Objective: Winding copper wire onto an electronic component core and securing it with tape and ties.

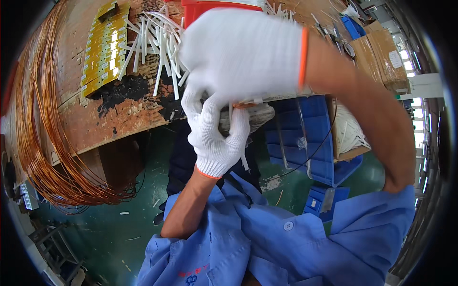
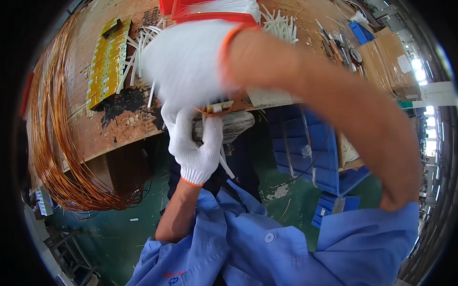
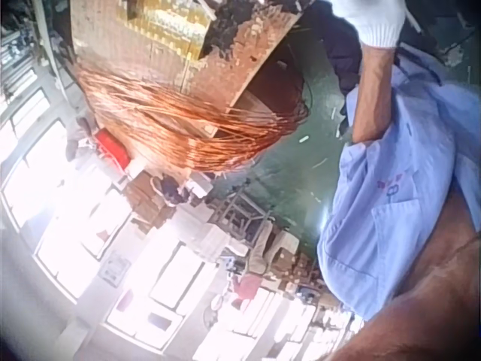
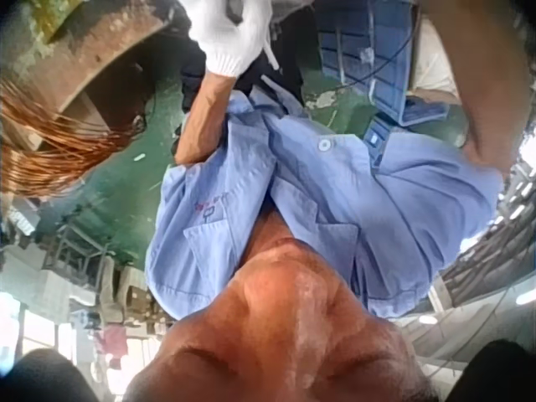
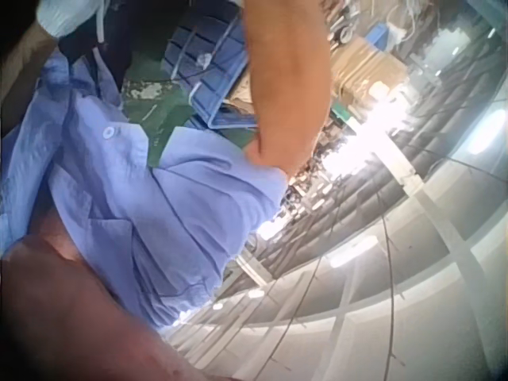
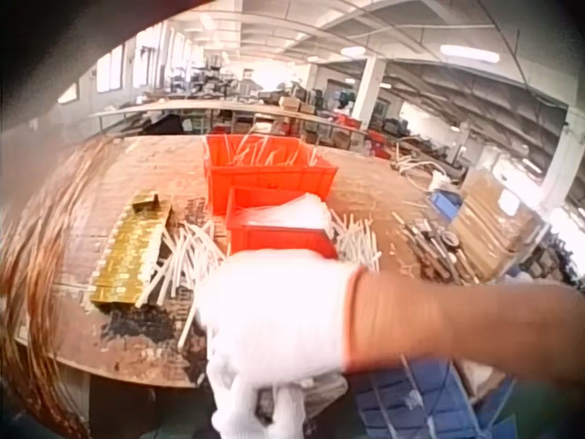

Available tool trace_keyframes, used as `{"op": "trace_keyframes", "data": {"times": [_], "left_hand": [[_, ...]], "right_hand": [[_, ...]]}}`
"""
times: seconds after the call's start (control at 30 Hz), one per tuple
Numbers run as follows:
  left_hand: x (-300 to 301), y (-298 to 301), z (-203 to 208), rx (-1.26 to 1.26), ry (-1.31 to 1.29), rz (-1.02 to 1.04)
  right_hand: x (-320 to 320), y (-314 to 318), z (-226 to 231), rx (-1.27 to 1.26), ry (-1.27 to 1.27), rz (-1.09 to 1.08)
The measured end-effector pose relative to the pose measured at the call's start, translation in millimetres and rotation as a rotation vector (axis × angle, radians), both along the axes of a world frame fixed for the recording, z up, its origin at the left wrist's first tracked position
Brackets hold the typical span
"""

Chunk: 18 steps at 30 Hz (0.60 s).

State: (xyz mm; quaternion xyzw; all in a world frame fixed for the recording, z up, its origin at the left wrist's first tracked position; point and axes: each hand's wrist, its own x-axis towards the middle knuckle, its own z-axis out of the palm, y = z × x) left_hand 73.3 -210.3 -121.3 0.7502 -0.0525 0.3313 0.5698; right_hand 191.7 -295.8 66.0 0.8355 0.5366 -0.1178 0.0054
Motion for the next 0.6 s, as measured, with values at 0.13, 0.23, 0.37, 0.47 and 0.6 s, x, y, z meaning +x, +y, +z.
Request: {"op": "trace_keyframes", "data": {"times": [0.13,0.23,0.37,0.47,0.6], "left_hand": [[3.3,9.6,2.3,-0.033,-0.057,-0.033],[9.0,12.7,6.6,0.087,-0.135,-0.11],[11.1,12.0,15.3,0.159,-0.163,-0.146],[13.4,7.4,9.2,0.133,-0.144,-0.078],[-8.0,-12.7,-23.2,-0.172,0.142,-0.193]], "right_hand": [[21.7,-62.7,-29.7,0.225,0.397,-0.376],[-59.5,-95.1,-39.3,0.38,0.324,-0.604],[-139.0,-81.8,-33.4,0.045,-0.236,-0.325],[-135.6,-36.6,-11.5,-0.083,-0.339,-0.187],[-78.5,8.2,16.6,-0.095,-0.13,-0.059]]}}
